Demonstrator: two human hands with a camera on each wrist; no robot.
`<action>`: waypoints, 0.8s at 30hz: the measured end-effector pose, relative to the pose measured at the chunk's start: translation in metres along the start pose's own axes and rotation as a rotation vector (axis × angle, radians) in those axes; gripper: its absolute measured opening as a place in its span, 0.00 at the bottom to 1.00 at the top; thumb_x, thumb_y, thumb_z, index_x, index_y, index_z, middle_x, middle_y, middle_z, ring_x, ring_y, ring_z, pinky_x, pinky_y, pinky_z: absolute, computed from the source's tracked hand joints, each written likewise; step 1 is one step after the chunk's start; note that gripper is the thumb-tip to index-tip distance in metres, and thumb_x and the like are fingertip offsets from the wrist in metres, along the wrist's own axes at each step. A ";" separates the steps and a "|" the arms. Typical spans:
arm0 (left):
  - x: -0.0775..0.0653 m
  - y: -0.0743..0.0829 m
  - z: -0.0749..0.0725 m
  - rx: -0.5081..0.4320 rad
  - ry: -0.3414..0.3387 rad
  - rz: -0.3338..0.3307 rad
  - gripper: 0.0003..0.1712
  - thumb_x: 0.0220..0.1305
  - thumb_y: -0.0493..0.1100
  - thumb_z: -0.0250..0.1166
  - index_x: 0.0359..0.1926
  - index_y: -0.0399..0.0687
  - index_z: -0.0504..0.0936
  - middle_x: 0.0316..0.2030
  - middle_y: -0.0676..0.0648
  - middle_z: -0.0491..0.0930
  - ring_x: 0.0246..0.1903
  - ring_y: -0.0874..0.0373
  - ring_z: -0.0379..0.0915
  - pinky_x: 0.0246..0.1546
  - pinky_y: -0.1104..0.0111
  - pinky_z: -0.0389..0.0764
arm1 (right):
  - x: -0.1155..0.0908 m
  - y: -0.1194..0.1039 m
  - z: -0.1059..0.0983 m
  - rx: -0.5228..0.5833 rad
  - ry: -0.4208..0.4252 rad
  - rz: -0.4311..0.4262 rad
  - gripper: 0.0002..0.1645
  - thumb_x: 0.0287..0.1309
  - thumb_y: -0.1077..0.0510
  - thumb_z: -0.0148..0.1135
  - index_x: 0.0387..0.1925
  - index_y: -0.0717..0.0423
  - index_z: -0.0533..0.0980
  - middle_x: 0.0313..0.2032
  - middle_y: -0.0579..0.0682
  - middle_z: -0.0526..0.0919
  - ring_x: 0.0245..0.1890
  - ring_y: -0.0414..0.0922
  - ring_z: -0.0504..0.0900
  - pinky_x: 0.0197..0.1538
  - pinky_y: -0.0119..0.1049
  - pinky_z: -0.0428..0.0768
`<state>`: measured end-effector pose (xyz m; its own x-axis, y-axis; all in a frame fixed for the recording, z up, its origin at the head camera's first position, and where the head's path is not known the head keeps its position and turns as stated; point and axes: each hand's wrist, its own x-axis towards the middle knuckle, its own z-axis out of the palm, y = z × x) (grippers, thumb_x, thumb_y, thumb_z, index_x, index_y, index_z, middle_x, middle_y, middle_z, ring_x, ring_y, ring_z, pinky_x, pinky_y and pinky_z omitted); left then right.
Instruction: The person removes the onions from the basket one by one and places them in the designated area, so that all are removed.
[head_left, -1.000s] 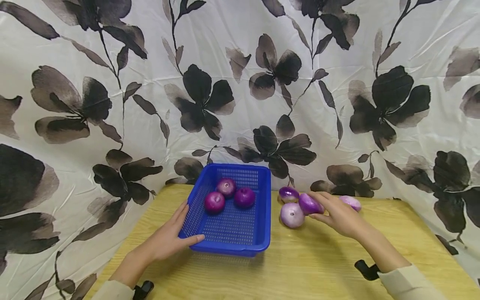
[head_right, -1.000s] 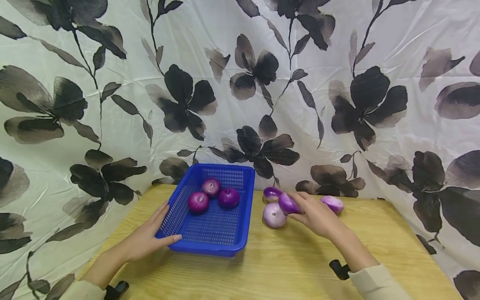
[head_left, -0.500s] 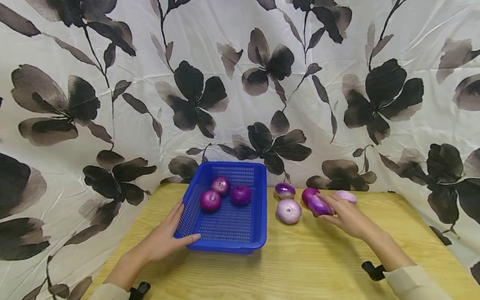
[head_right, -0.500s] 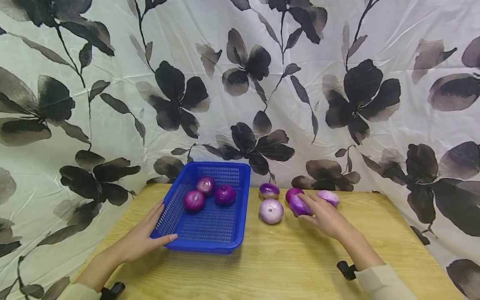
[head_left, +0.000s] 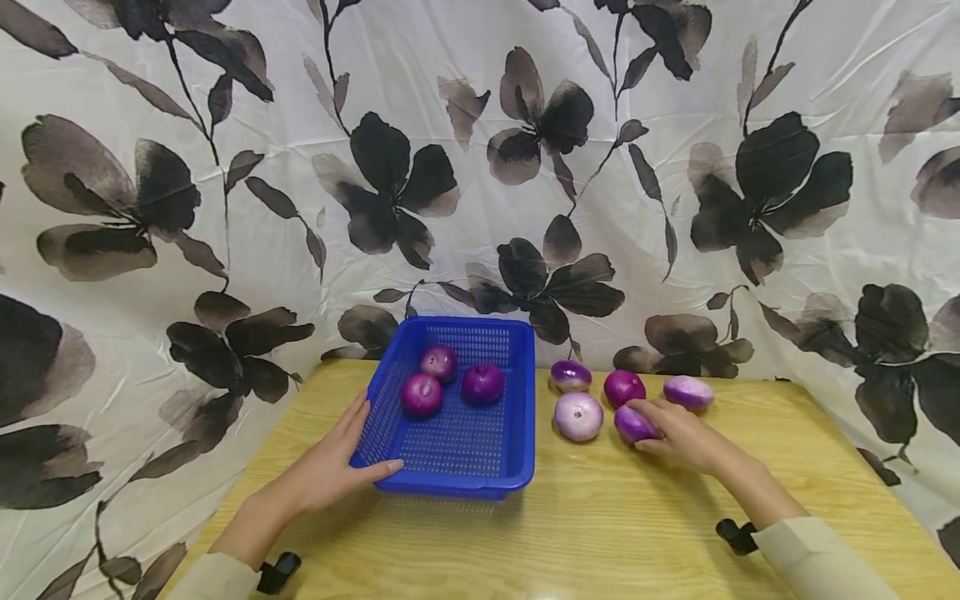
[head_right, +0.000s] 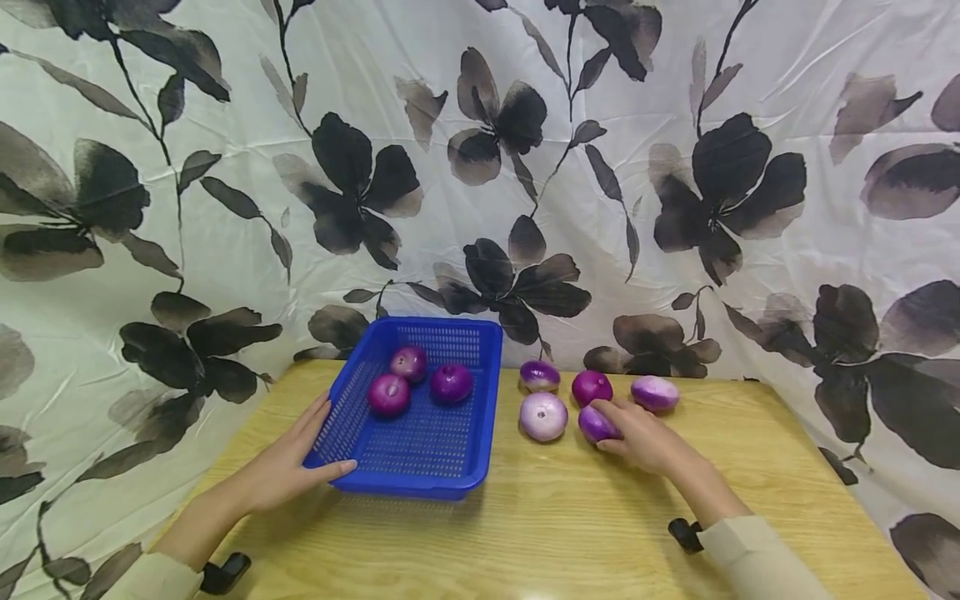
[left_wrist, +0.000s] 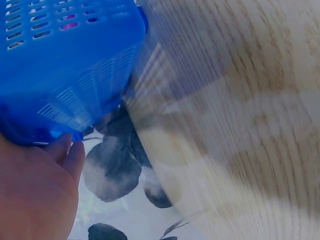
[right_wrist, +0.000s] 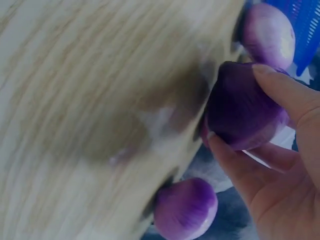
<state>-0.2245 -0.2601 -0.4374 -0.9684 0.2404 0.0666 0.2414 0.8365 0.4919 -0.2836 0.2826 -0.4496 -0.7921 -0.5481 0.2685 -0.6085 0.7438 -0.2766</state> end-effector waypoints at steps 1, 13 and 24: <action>-0.002 0.000 -0.001 0.002 0.000 -0.004 0.71 0.58 0.80 0.61 0.82 0.42 0.37 0.82 0.42 0.34 0.77 0.31 0.44 0.69 0.34 0.58 | 0.001 0.000 0.001 0.003 -0.016 0.000 0.35 0.58 0.59 0.75 0.64 0.67 0.74 0.52 0.66 0.82 0.53 0.63 0.81 0.57 0.63 0.78; -0.005 0.001 0.001 0.008 0.004 -0.008 0.71 0.58 0.80 0.61 0.83 0.45 0.37 0.82 0.43 0.34 0.77 0.32 0.45 0.68 0.34 0.59 | 0.007 0.004 0.002 0.042 -0.039 0.041 0.37 0.58 0.55 0.75 0.65 0.64 0.73 0.54 0.69 0.79 0.55 0.67 0.79 0.58 0.67 0.75; 0.000 0.004 -0.002 0.013 -0.008 0.009 0.70 0.59 0.78 0.62 0.82 0.43 0.37 0.82 0.43 0.33 0.77 0.33 0.44 0.69 0.35 0.58 | 0.000 0.004 -0.002 0.100 -0.031 0.092 0.41 0.57 0.52 0.75 0.68 0.64 0.71 0.59 0.71 0.73 0.61 0.70 0.73 0.62 0.70 0.69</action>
<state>-0.2238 -0.2577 -0.4334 -0.9656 0.2519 0.0640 0.2511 0.8407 0.4798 -0.2862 0.2860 -0.4487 -0.8448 -0.4922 0.2101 -0.5340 0.7502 -0.3899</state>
